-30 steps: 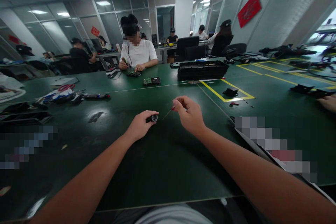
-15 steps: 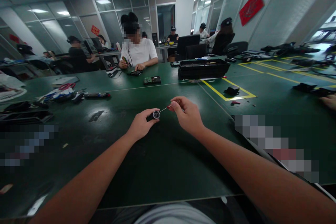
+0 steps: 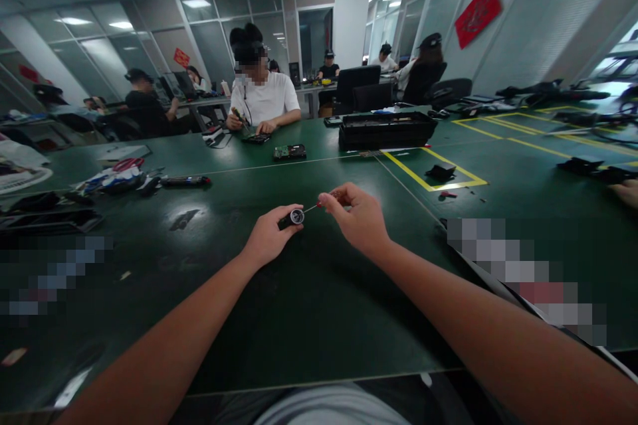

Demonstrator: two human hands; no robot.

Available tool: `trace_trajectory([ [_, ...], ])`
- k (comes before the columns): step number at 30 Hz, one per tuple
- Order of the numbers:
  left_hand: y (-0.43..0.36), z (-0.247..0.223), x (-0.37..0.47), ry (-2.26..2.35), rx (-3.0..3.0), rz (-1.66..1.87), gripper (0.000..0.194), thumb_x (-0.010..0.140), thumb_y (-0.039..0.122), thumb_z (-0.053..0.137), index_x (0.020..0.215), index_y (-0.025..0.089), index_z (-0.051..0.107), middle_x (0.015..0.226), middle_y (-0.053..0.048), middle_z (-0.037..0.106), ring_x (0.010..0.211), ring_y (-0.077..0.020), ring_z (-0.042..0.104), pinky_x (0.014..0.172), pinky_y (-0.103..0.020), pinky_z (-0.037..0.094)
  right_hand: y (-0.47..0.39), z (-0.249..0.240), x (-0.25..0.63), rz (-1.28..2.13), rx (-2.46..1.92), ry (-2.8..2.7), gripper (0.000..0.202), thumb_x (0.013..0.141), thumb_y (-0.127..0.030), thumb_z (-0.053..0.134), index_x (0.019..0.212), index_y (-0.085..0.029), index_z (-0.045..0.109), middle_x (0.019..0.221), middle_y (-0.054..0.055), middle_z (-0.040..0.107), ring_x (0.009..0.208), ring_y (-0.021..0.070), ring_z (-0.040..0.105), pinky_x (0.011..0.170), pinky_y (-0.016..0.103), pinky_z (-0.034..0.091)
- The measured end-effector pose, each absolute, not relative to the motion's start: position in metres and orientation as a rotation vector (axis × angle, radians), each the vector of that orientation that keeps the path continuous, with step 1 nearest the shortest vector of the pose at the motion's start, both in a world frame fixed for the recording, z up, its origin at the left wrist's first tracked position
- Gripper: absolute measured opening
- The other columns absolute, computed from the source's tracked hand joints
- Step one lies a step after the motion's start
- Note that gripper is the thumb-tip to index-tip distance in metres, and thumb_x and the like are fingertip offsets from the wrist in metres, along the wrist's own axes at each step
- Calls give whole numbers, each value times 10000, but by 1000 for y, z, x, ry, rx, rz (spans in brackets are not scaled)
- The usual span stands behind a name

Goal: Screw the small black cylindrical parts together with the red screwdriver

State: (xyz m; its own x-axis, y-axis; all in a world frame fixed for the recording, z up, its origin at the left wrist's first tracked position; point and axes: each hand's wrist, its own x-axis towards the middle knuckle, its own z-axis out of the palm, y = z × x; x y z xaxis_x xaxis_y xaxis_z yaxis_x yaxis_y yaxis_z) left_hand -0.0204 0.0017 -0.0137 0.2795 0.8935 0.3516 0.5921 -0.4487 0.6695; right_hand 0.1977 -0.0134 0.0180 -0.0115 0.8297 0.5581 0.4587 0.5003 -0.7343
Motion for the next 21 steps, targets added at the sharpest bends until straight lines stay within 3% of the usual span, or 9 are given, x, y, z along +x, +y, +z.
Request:
trace_trajectory([
  [3,3,-15,-21,1330,2154,1012,420,864,211,725,1276,276,677,1277,-37,683,1217,-243,611,1122,-425,435,-15,20,199,376,-1137,-1698,297,913,-497,657,807,-220,660,684,8,697,595,161,623,579,300,448],
  [8,3,-15,-21,1317,2181,995,414,845,199,735,1251,270,689,1254,-46,692,1198,-249,620,1095,-435,450,-19,22,199,382,-1032,-1869,166,965,-291,525,1059,-221,643,848,28,730,733,177,668,695,313,473],
  [15,1,-15,-18,1310,2191,992,401,865,226,735,1256,299,685,1254,-37,693,1194,-252,620,1102,-456,432,-19,19,194,265,-1150,-1858,319,1018,-452,460,938,-233,677,693,6,676,591,161,590,596,303,385],
  [21,1,-14,-19,1350,2193,999,403,867,225,730,1261,294,683,1262,-47,690,1213,-262,611,1108,-468,421,-19,19,194,274,-1089,-1867,301,1000,-280,410,1222,-196,595,878,59,703,795,212,653,721,335,446],
])
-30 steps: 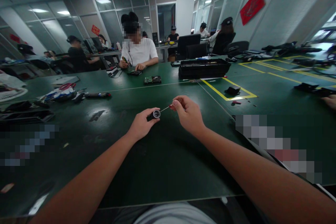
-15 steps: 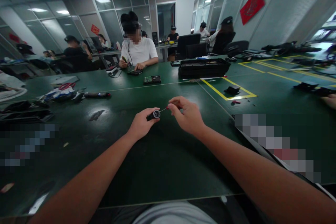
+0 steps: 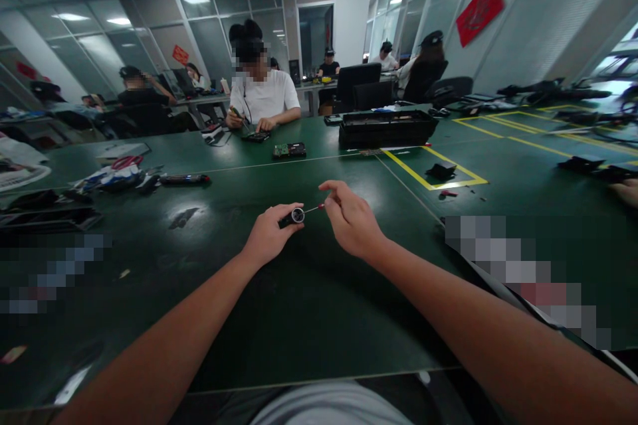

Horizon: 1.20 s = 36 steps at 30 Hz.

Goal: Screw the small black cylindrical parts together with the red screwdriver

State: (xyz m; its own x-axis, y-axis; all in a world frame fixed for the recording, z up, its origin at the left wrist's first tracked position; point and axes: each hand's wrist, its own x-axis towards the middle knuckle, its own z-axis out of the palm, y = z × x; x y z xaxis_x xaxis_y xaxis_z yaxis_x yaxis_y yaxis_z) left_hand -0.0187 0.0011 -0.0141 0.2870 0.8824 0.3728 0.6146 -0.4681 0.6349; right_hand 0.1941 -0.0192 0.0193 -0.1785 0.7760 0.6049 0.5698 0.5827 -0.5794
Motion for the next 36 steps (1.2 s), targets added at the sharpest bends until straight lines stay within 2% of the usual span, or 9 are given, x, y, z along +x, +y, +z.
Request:
trace_trajectory([
  [5,2,-15,-20,1382,2193,975,408,872,232,728,1270,310,680,1279,-46,683,1223,-268,605,1131,-498,403,-16,21,195,330,-1192,-1892,319,1038,-397,389,1025,-222,655,774,32,685,646,189,605,622,320,388],
  [10,1,-14,-19,1396,2187,945,411,870,204,728,1266,305,683,1282,-50,683,1242,-272,595,1165,-535,363,-16,20,195,438,-1130,-1853,284,992,-271,427,1242,-196,537,802,23,675,706,196,622,674,322,421],
  [13,1,-14,-18,1411,2177,958,418,863,191,735,1263,303,685,1277,-47,686,1237,-267,600,1165,-525,368,-16,22,196,472,-1153,-1872,233,1009,-341,425,1130,-202,568,798,24,663,721,196,620,664,318,408],
  [16,2,-15,-19,1419,2174,970,424,858,177,738,1257,310,689,1275,-38,687,1232,-261,604,1156,-507,382,-15,22,196,459,-1223,-1890,297,1038,-394,371,985,-216,603,794,33,674,691,192,610,632,319,376],
  [21,3,-15,-21,1442,2184,976,418,866,190,734,1263,312,684,1259,-31,692,1214,-259,613,1124,-482,413,-12,16,195,506,-1106,-1828,199,983,-282,472,1151,-199,537,886,45,694,776,194,643,711,325,442],
  [24,3,-14,-21,1464,2181,973,415,871,195,733,1266,310,683,1256,-29,694,1209,-257,615,1117,-475,416,-11,15,196,521,-1058,-1815,169,967,-312,518,1093,-207,562,925,49,690,831,198,647,740,327,457],
  [28,1,-13,-19,1464,2184,945,416,871,199,736,1266,318,682,1263,-27,690,1218,-255,607,1141,-501,387,-12,17,197,534,-1158,-1840,289,1019,-422,427,947,-219,621,760,19,648,676,181,591,623,318,395],
  [33,0,-13,-18,1468,2199,941,410,881,214,724,1276,313,674,1269,-34,685,1221,-255,600,1138,-501,387,-13,16,196,558,-1108,-1718,181,973,-298,482,1099,-221,586,854,27,685,711,177,601,656,321,417],
  [36,-1,-10,-17,1484,2202,940,412,889,231,716,1292,295,665,1260,-50,686,1197,-261,611,1121,-497,408,-9,12,194,657,-1061,-1594,156,951,-351,531,999,-224,607,864,36,682,766,185,617,700,331,457],
])
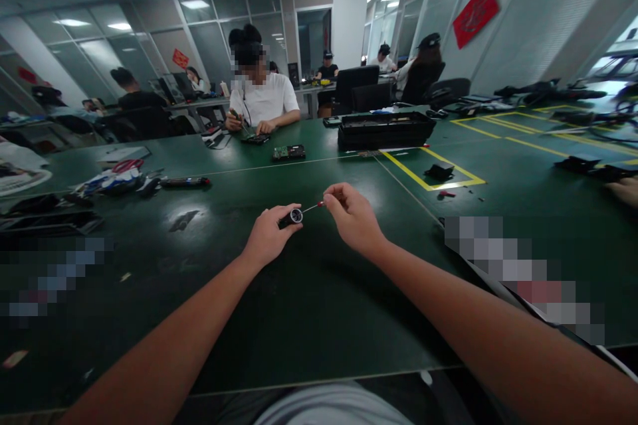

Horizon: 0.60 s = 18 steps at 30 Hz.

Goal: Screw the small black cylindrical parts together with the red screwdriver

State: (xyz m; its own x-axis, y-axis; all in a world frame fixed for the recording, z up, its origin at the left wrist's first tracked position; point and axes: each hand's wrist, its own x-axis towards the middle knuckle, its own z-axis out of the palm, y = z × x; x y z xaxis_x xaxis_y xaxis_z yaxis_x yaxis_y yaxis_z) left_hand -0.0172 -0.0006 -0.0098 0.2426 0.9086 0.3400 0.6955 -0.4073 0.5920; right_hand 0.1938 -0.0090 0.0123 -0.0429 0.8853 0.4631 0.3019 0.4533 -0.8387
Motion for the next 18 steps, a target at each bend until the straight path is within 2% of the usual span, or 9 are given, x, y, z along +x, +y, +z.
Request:
trace_trajectory([
  [2,-1,-7,-15,1453,2241,951,416,900,228,700,1309,284,650,1275,-56,678,1207,-258,604,1146,-511,385,-3,8,193,780,-1062,-1457,227,959,-422,512,940,-223,620,827,35,667,755,184,613,703,337,480],
  [5,0,-6,-12,1433,2313,934,423,924,213,667,1338,287,623,1328,-57,650,1267,-260,564,1203,-581,282,10,-1,195,982,-1137,-1097,312,958,-502,473,849,-229,580,738,18,608,670,174,579,645,331,498],
  [9,4,-10,-11,1516,2300,813,426,926,213,667,1340,301,617,1338,-55,641,1281,-275,550,1207,-661,205,18,-7,199,881,-1212,-1035,280,962,-472,485,829,-237,558,723,5,592,646,165,559,618,321,475],
  [18,0,-10,-9,1488,2321,778,423,931,224,661,1341,319,617,1323,-47,644,1271,-266,552,1218,-668,177,6,-2,196,723,-1162,-1305,280,996,-458,443,890,-231,566,747,0,598,703,177,572,679,349,436],
])
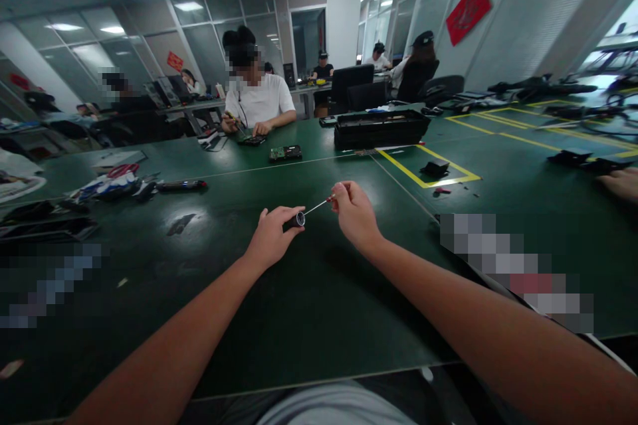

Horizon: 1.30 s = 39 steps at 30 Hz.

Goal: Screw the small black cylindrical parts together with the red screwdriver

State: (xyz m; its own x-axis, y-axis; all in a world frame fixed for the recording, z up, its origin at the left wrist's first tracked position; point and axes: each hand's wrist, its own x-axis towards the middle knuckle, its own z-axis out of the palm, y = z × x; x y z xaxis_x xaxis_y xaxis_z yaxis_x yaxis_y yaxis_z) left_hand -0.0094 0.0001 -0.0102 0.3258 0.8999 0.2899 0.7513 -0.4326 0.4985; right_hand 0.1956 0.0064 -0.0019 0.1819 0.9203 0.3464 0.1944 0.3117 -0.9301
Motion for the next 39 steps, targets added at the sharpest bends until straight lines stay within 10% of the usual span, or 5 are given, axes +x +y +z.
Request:
trace_trajectory([
  [39,-4,-6,-11,1467,2322,831,400,916,242,671,1308,314,642,1306,-63,658,1260,-274,566,1214,-676,144,6,6,201,761,-1162,-1367,192,946,-394,528,1010,-226,596,807,6,650,723,180,611,696,341,473],
])
